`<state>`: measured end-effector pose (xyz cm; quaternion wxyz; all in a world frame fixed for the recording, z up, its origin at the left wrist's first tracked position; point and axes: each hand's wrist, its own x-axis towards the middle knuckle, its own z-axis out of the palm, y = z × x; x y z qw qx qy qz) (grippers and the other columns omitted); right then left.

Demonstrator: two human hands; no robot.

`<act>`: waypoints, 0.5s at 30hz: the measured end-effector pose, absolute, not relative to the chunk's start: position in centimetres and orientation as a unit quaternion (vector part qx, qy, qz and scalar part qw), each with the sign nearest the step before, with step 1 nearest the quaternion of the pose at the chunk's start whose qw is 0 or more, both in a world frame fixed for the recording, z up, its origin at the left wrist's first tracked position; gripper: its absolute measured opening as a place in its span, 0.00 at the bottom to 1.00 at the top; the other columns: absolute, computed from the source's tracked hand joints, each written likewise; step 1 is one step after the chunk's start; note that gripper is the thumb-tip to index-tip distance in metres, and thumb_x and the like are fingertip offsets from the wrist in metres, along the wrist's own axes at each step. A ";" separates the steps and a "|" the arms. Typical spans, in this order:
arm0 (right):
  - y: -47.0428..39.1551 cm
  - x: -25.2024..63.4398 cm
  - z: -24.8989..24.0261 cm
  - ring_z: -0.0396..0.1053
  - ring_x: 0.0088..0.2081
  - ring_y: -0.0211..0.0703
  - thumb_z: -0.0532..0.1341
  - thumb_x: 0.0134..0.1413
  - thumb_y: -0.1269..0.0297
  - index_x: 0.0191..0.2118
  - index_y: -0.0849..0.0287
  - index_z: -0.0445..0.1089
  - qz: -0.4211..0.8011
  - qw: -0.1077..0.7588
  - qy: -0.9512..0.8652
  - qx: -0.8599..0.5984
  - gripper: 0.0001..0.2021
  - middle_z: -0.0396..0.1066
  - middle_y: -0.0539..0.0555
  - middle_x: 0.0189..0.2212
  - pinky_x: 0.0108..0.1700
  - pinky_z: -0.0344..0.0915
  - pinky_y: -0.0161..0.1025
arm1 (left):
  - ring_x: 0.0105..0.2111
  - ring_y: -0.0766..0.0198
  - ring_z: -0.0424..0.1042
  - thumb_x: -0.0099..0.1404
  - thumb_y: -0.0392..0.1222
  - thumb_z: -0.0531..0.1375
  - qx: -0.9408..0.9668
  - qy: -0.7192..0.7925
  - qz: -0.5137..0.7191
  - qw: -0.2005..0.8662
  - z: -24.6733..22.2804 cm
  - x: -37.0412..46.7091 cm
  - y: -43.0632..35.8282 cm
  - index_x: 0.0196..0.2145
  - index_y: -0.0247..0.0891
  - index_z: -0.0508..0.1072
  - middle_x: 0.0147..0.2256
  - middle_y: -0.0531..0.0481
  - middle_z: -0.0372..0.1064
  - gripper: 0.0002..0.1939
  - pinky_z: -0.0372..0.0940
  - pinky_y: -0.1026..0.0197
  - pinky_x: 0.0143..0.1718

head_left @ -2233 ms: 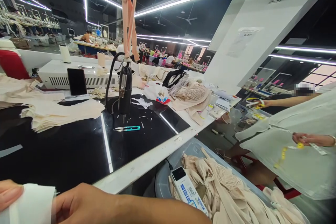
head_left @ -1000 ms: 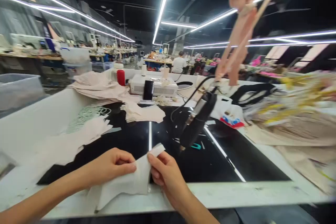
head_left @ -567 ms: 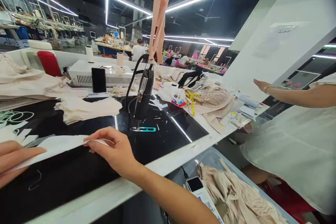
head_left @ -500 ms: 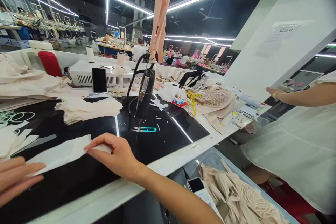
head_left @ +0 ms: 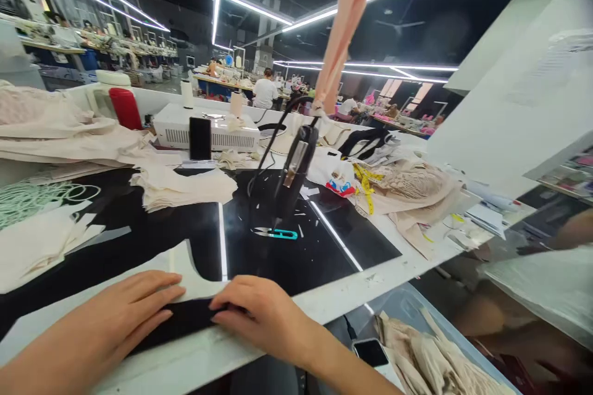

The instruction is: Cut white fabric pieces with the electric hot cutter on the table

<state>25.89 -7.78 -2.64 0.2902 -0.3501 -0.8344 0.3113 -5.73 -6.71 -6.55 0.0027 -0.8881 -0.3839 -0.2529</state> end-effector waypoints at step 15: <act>-1.5 33.4 0.5 0.82 0.49 0.65 0.82 0.33 0.46 0.51 0.37 0.77 0.272 0.611 -0.554 -0.497 0.34 0.81 0.56 0.46 0.42 0.81 0.54 | 0.56 0.59 0.79 0.78 0.44 0.67 -0.918 -0.333 -0.214 0.012 -4.2 1.1 -10.6 0.52 0.39 0.76 0.56 0.48 0.79 0.10 0.69 0.57 0.66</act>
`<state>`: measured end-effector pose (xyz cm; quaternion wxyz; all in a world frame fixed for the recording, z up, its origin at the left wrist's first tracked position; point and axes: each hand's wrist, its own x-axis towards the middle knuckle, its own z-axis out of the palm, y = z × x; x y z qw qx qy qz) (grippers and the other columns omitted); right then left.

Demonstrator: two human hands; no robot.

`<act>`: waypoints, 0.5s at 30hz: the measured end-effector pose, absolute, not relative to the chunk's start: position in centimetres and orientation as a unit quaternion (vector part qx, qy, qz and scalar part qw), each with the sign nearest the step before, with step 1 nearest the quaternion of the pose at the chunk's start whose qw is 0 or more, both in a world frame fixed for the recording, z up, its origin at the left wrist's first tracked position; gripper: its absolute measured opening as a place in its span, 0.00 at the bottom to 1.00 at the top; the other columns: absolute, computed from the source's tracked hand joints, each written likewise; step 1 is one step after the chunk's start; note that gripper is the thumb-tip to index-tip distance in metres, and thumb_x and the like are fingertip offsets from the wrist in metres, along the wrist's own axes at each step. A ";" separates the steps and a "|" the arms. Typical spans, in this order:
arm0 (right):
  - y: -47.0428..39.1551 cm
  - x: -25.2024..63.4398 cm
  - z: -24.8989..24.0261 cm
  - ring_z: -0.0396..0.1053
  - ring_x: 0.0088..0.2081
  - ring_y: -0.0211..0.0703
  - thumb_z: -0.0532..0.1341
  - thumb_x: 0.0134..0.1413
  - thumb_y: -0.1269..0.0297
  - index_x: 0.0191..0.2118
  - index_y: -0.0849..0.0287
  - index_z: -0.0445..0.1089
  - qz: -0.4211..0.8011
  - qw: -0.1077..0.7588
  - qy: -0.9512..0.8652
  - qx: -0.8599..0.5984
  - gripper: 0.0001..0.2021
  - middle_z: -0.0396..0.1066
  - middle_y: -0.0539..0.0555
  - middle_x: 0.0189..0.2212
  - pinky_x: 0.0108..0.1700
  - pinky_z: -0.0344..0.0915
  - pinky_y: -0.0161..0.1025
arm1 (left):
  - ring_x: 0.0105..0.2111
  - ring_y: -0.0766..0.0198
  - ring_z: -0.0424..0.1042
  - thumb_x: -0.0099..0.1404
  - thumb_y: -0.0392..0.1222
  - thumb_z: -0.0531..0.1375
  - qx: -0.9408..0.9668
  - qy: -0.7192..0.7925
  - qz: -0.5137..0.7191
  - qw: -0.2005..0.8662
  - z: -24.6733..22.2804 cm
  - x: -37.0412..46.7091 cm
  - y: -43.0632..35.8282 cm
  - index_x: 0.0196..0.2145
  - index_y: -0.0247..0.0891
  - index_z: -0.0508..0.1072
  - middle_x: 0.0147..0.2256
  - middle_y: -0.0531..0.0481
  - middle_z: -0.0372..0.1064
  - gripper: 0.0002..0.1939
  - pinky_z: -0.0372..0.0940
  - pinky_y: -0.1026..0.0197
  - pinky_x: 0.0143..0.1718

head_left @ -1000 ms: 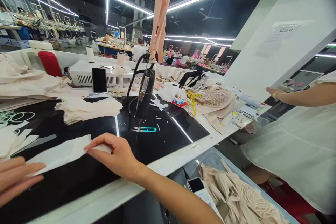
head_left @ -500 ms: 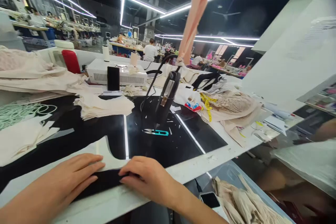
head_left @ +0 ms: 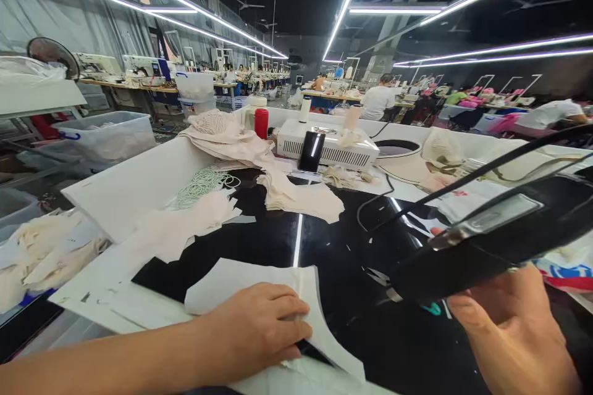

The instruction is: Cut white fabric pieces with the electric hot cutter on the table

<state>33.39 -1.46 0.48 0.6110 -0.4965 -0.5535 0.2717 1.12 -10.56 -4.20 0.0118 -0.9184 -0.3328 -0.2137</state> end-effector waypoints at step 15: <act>1.0 21.2 3.2 0.74 0.31 0.41 0.76 0.57 0.52 0.44 0.52 0.67 0.274 0.725 -0.535 -0.335 0.20 0.76 0.46 0.35 0.37 0.76 0.43 | 0.38 0.62 0.72 0.72 0.26 0.62 -0.941 -0.278 -0.171 0.085 -2.2 4.4 -7.7 0.36 0.34 0.73 0.36 0.49 0.72 0.08 0.70 0.62 0.46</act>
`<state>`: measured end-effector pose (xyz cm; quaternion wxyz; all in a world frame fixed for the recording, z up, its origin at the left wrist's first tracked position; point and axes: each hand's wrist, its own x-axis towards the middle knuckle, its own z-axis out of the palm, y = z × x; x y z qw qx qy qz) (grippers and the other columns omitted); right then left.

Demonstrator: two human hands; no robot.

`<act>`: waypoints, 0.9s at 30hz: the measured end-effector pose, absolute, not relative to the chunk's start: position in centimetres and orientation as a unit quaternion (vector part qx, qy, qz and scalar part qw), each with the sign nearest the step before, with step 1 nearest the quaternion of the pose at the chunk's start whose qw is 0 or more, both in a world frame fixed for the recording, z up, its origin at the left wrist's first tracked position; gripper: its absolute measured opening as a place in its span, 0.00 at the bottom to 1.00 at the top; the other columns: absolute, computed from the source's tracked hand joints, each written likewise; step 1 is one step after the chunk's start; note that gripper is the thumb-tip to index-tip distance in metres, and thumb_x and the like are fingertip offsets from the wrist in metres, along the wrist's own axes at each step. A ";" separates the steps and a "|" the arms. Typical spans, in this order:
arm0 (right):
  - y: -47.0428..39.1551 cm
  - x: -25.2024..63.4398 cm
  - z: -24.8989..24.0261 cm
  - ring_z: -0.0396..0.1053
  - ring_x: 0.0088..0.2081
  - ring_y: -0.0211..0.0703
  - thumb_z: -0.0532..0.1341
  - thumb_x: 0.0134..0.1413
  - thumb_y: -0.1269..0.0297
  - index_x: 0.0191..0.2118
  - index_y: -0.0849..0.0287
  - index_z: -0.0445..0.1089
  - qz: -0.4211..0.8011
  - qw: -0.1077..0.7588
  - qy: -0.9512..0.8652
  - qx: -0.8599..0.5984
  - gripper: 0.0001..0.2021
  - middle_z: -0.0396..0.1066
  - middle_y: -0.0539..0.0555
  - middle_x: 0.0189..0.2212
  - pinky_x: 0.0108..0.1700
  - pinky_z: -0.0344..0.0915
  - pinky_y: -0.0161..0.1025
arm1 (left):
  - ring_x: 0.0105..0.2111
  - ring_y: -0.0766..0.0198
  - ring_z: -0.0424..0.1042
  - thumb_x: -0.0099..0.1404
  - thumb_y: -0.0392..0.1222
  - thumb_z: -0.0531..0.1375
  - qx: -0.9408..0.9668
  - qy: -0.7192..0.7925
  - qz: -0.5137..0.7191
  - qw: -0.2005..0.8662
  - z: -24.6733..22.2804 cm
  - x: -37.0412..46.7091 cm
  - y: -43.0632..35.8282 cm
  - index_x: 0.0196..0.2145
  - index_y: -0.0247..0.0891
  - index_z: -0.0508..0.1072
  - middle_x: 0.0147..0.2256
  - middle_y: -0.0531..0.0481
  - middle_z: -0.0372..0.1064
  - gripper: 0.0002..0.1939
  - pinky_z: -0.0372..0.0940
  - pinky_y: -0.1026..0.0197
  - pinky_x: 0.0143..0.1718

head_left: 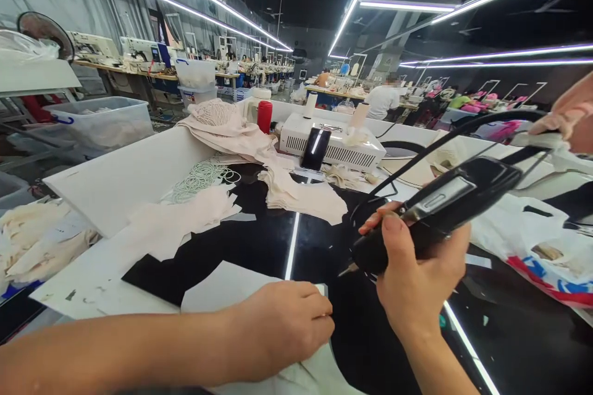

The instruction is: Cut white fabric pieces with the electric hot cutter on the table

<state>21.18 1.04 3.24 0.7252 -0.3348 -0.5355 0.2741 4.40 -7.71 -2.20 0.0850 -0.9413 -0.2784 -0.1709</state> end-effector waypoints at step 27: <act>0.8 20.9 3.1 0.70 0.21 0.41 0.76 0.49 0.49 0.50 0.50 0.73 0.440 0.714 -0.487 -0.242 0.25 0.74 0.45 0.27 0.22 0.71 0.39 | 0.30 0.62 0.63 0.70 0.25 0.62 -0.904 -0.315 -0.234 0.170 -4.9 5.4 -8.4 0.32 0.35 0.73 0.29 0.51 0.62 0.09 0.66 0.61 0.32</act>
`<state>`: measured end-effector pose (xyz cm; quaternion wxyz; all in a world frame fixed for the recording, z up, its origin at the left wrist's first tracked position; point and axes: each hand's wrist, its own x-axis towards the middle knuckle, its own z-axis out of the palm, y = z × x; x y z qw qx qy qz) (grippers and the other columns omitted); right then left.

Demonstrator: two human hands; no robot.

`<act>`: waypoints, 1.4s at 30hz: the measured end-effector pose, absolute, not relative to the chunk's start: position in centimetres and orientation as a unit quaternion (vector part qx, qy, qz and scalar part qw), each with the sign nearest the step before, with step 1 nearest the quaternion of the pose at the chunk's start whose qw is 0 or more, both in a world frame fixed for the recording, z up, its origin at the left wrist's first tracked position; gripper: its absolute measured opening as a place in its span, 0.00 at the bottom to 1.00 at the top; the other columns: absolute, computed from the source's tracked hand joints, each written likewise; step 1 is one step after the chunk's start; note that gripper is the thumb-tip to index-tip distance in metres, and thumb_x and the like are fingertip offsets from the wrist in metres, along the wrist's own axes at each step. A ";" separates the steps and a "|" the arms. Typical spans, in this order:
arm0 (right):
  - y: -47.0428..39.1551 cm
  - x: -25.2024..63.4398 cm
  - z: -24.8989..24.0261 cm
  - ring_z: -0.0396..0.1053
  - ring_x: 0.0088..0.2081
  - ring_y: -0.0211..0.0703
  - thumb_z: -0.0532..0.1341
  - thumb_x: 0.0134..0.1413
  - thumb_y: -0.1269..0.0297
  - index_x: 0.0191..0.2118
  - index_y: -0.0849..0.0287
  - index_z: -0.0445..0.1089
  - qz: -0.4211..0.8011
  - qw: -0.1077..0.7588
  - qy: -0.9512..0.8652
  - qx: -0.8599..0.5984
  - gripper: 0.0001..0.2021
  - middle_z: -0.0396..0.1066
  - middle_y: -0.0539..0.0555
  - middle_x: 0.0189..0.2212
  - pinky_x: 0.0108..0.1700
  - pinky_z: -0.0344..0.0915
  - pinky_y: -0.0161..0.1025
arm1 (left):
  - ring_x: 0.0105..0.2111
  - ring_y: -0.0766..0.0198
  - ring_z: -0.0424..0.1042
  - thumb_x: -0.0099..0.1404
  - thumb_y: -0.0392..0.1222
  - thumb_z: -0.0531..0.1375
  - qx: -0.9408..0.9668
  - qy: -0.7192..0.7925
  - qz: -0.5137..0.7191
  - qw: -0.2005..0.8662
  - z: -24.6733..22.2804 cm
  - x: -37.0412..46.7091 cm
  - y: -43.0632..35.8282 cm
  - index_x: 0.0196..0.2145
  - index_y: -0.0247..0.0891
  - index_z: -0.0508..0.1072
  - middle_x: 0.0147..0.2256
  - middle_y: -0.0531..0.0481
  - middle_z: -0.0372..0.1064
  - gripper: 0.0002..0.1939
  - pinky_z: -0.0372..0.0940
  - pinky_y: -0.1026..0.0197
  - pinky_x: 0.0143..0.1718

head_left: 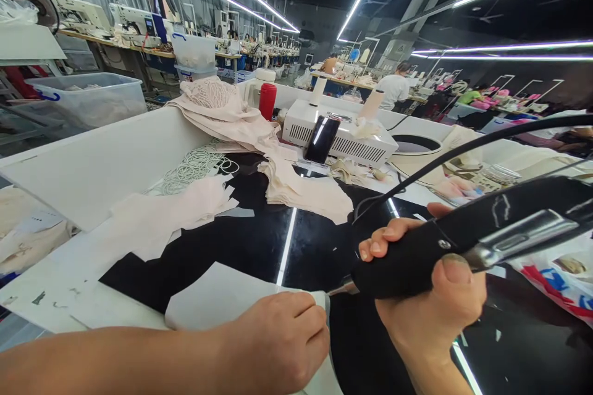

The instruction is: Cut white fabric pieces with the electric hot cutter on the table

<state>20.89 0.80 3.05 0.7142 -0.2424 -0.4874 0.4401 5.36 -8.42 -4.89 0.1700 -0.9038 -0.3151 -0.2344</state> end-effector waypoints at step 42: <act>0.5 20.1 2.4 0.71 0.22 0.42 0.76 0.49 0.54 0.49 0.53 0.74 0.395 0.738 -0.494 -0.235 0.23 0.77 0.46 0.27 0.24 0.73 0.40 | 0.50 0.65 0.78 0.85 0.37 0.56 -0.873 -0.361 -0.268 0.190 -5.5 5.0 -8.7 0.50 0.31 0.81 0.51 0.48 0.82 0.14 0.71 0.63 0.56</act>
